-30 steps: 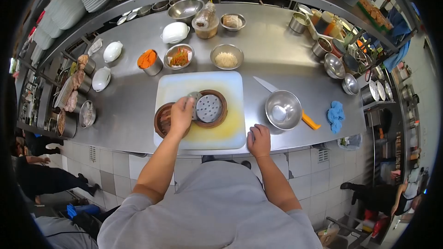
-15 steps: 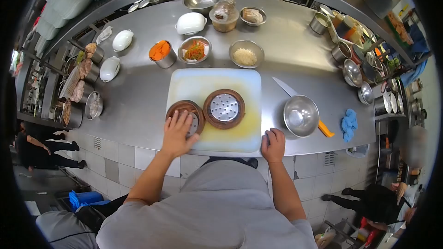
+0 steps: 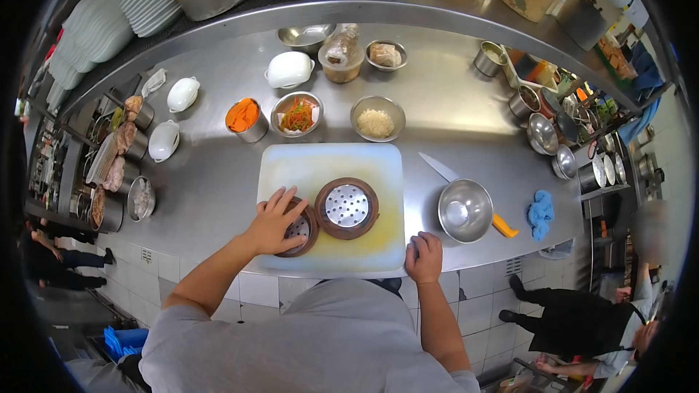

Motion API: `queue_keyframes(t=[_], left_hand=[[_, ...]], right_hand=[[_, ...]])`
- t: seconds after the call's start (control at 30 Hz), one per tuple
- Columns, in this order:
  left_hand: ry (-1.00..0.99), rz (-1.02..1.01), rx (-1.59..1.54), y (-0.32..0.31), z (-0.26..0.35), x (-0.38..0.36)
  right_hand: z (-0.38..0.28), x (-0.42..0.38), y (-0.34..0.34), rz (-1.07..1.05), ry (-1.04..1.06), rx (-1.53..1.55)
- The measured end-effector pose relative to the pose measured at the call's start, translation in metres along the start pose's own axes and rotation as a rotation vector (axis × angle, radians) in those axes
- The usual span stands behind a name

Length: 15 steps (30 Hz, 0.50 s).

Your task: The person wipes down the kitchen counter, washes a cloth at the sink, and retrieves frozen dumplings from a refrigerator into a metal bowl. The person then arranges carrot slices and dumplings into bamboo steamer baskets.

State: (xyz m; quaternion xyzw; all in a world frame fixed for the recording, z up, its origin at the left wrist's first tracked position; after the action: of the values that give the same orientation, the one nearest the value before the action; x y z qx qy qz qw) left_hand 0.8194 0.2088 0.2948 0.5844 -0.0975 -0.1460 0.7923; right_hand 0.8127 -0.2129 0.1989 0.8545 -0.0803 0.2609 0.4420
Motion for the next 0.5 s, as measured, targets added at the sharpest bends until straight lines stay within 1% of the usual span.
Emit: queue_keyframes(t=[0.03,0.07,0.13,0.23,0.3,0.37,0.43,0.47,0.5], left_hand=[[-0.025,0.051,0.000,-0.001,-0.001,-0.001],[-0.032,0.049,0.002,-0.006,-0.002,-0.002],[-0.038,0.122,-0.031,-0.014,-0.008,-0.004],[-0.076,0.095,-0.095,0.012,0.005,-0.002],[-0.131,0.085,-0.032,0.008,0.006,-0.003],[-0.129,0.094,-0.029,0.009,0.010,-0.001],[-0.109,0.114,-0.170,0.004,0.006,0.000],[-0.166,0.115,-0.169,0.007,0.014,-0.001],[-0.171,0.118,-0.085,0.013,0.020,-0.004]], right_hand=[[0.000,0.001,0.000,0.002,-0.003,0.001],[0.000,0.000,0.000,0.000,-0.007,0.003],[-0.002,0.000,0.000,0.002,-0.007,0.001],[0.002,0.000,0.000,0.014,0.000,-0.002],[0.007,-0.001,0.004,0.020,0.007,0.010],[0.005,-0.001,0.009,0.043,0.008,0.015],[0.004,-0.001,0.015,0.043,0.011,0.019],[0.005,-0.002,0.017,0.050,0.021,0.024],[0.003,-0.001,0.020,0.051,0.015,0.024]])
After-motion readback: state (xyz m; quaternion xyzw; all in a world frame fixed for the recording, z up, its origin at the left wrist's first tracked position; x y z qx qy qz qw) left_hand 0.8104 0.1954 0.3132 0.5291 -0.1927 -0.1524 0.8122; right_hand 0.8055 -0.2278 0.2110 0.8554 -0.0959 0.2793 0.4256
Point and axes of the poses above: each hand's wrist, its own x-axis towards the middle knuckle, its own y-axis out of the back of the hand, z = x × y, the point moved 4 cm from there along x, towards the middle knuckle, and after that the axes turned 5 degrees about z, right-handed, at the moved point
